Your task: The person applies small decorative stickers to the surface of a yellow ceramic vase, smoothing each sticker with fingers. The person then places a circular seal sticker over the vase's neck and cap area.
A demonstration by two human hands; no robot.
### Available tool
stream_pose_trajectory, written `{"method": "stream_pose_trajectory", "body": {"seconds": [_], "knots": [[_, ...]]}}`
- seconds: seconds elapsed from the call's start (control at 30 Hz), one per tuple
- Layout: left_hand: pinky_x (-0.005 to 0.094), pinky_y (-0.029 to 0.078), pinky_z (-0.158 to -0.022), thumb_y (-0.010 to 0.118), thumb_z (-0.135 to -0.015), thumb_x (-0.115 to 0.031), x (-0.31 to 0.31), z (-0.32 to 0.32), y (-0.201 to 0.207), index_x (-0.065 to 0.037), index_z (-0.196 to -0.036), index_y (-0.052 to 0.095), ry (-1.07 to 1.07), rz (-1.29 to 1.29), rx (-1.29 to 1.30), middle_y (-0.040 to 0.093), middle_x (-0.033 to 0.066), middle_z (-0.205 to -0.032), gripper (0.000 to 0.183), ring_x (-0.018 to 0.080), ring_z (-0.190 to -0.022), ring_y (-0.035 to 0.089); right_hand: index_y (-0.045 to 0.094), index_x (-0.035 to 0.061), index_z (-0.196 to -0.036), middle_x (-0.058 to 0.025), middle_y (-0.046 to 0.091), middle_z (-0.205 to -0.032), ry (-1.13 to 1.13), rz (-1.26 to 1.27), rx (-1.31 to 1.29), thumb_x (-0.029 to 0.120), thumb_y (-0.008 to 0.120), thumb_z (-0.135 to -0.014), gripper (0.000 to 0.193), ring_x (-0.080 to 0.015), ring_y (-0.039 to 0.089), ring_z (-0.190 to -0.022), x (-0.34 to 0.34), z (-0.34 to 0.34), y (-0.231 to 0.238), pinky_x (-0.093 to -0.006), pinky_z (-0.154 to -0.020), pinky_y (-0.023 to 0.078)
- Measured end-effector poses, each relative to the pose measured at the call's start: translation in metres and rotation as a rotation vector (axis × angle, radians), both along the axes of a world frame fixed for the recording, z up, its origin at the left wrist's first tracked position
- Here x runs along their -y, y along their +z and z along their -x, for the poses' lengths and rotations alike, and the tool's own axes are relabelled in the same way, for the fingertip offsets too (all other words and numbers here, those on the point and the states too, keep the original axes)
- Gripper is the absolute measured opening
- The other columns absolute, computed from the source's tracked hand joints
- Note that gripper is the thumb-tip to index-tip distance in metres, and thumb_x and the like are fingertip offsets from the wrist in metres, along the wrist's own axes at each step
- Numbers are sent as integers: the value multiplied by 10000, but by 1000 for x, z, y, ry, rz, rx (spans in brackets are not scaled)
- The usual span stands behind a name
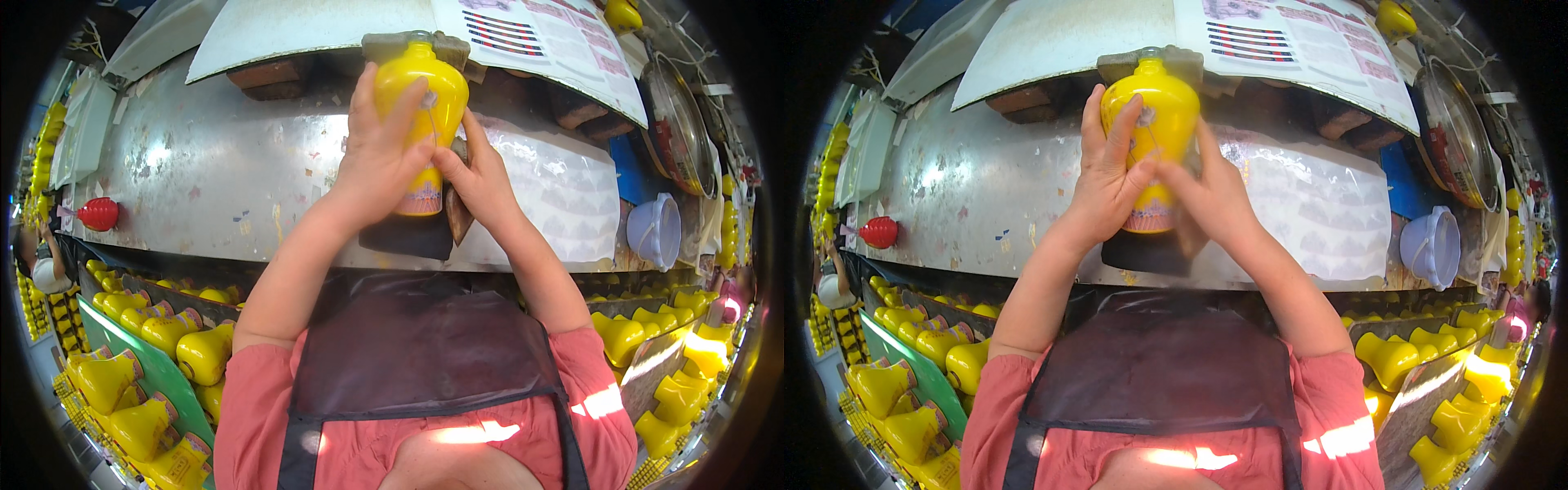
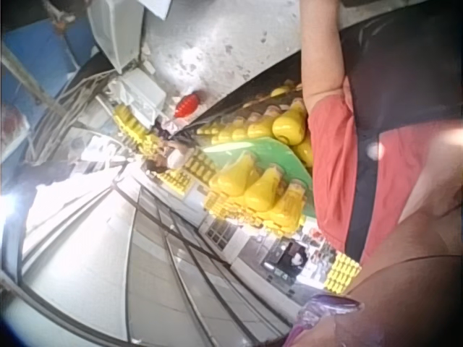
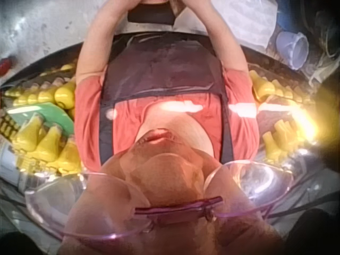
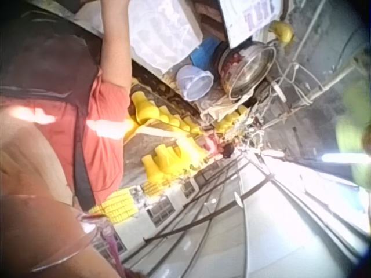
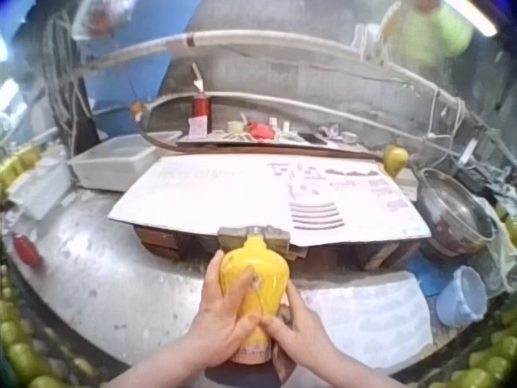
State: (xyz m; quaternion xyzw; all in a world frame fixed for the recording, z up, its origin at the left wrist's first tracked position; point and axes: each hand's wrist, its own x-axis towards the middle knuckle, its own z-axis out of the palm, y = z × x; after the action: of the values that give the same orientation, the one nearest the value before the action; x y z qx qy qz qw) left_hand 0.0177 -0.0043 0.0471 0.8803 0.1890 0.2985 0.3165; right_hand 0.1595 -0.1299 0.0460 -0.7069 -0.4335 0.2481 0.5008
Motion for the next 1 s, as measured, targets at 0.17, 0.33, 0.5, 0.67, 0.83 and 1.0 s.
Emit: {"method": "stream_pose_trajectory", "body": {"seconds": [0.17,0.33,0.5,0.67,0.83,1.0], "knots": [[507,260,-1231,712,-896,-295,-6,1,1,-165,-1572,379,-16,6,87,135,257,-1641,765,483,-1492,221,318,20,-1588,-303,633,-1323,21,62,-32,474,672,-932,873,-384,659,-1194,0,-8,15,-409,-1012,497],[536,277,-1213,757,-857,-339,-8,-6,0,-166,-1573,370,56,-36,50,196,247,-1609,832,475,-1463,253,314,20,-1579,-313,674,-1213,-27,199,165,508,639,-914,886,-456,678,-1092,-13,-13,36,-455,-942,527],[543,322,-1188,773,-839,-368,-6,-6,5,-171,-1552,397,80,-96,-18,255,239,-1563,830,477,-1425,283,305,32,-1578,-312,686,-1176,-51,234,241,503,629,-916,875,-477,679,-1066,-22,-9,42,-491,-919,530],[547,332,-1181,781,-826,-379,-7,-6,8,-179,-1535,429,69,-152,-13,261,240,-1556,816,483,-1404,303,260,39,-1592,-326,673,-1198,-31,162,221,467,607,-942,852,-499,669,-1068,-16,-10,34,-500,-918,528],[547,330,-1181,788,-815,-383,-7,-6,10,-202,-1530,446,65,-159,-19,262,246,-1553,813,487,-1398,308,226,56,-1605,-330,671,-1192,-18,142,231,437,590,-956,836,-502,668,-1066,-13,-10,25,-496,-898,535],[544,327,-1185,803,-797,-385,-8,-4,11,-141,-1568,365,58,-179,-34,253,257,-1560,919,488,-1410,301,314,53,-1573,-302,711,-1080,-24,123,201,463,609,-939,811,-480,695,-1003,-16,-11,38,-485,-868,548]]}}
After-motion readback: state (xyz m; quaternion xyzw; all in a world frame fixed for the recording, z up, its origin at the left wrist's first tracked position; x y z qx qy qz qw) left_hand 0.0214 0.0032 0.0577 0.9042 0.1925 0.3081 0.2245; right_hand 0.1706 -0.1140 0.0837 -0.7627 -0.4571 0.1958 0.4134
